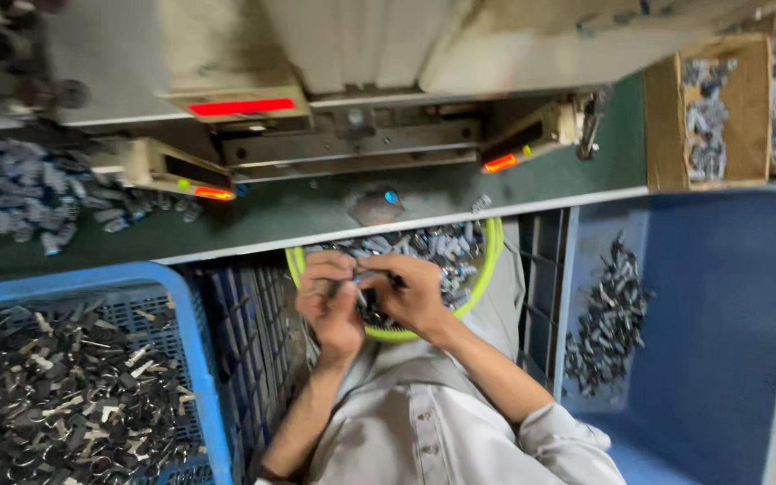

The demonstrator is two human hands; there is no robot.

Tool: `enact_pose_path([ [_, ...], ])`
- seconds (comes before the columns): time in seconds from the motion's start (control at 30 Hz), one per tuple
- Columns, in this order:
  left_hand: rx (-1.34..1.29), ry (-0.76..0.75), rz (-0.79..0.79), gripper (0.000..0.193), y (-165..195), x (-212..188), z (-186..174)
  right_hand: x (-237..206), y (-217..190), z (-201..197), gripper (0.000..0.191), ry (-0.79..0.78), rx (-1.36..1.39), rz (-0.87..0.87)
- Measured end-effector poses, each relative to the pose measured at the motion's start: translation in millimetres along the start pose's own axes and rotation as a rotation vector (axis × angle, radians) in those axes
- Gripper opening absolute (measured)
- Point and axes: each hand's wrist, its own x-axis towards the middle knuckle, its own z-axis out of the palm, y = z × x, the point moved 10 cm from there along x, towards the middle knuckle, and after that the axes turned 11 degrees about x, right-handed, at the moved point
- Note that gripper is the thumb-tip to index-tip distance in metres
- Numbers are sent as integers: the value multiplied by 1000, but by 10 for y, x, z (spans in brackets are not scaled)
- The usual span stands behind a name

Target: The person sits at a factory workbench in front of a machine and repeatedly picks small metal components from a green bowl, inspects and turns each piece in their fingers, and places sorted pieces into blue plastic bins beside them. They occasionally reach toward the machine and continue sorting from the bowl.

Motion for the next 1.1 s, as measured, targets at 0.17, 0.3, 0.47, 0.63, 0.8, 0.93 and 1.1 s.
enact_pose_path([
  [0.17, 209, -217, -159, 25, -160, 64, 38, 68, -250, -203, 24, 102, -12, -227],
  [0.3, 560, -282, -57, 17, 21, 142, 44, 63, -139, -159, 28, 112, 81, -129],
  [0.47, 613, -278, -101, 13, 157, 161, -38, -40, 252, 32, 26, -1, 421, 141],
  [0.63, 702, -207, 275, 13, 552, 174, 7, -106, 404, 28, 22, 23, 404, 199],
  [0.8, 1062, -237, 512, 17, 1151, 377, 315, 22, 622, 87, 25, -24, 581, 341],
  [0.93, 812, -541, 314, 20, 1414, 493, -75, 412, 412, -339, 26, 181, 559, 138],
  [1.1, 1561, 455, 537, 26, 1999, 206, -679, 1189, -294, -638, 32, 333, -161, -206],
])
